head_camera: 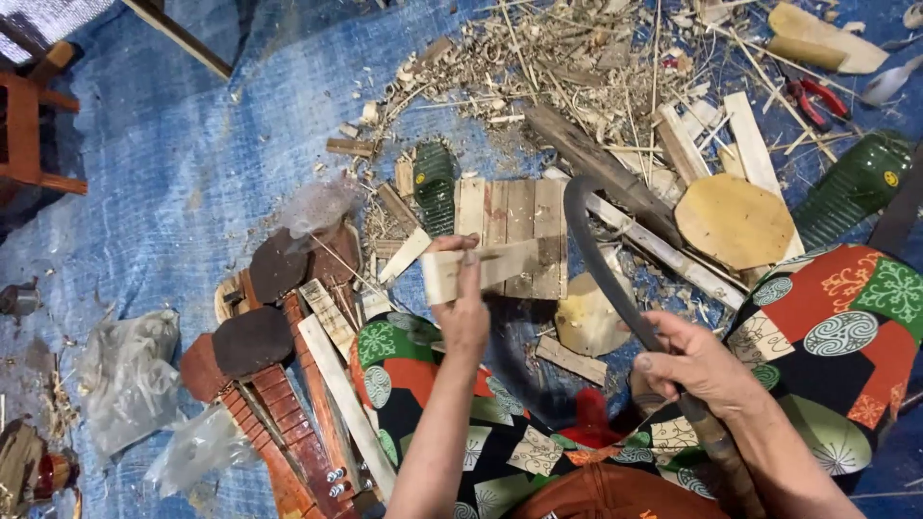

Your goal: Shaping a wooden component using a drawknife while sitting on the floor.

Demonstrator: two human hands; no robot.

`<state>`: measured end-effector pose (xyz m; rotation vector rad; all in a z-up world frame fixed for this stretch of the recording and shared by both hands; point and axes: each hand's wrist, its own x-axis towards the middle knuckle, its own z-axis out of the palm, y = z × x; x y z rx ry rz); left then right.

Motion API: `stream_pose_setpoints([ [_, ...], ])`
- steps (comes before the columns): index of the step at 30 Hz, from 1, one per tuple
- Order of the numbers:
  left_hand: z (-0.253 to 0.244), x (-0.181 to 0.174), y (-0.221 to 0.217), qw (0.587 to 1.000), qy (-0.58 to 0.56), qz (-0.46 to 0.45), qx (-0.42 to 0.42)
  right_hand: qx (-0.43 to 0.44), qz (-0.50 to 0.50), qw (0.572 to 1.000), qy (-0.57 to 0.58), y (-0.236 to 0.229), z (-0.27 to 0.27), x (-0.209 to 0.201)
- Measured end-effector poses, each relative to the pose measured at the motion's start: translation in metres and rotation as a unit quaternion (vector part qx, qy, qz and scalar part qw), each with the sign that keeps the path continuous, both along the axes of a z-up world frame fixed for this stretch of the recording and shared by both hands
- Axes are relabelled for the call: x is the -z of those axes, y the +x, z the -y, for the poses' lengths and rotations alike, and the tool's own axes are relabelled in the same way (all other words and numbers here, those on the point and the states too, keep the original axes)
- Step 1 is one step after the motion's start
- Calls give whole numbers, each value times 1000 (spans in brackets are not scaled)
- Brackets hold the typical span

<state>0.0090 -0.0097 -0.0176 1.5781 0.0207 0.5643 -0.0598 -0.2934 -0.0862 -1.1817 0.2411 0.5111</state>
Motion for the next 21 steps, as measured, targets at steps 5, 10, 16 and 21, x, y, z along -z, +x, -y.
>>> stream_pose_setpoints([
  [5, 4, -1, 2, 999, 7, 2, -34, -36, -13, 999, -27, 9, -15, -5],
  [10, -14, -35, -13, 994, -23, -80, 75, -76, -75, 980, -168, 14, -29, -17],
  [16, -21, -58, -43, 980, 63, -183, 39, -251, -20, 916, -313, 23, -49, -15],
  [21, -22, -43, -61, 957, -212, -178, 85, -313, 25, 909, -275, 20, -83, -58],
])
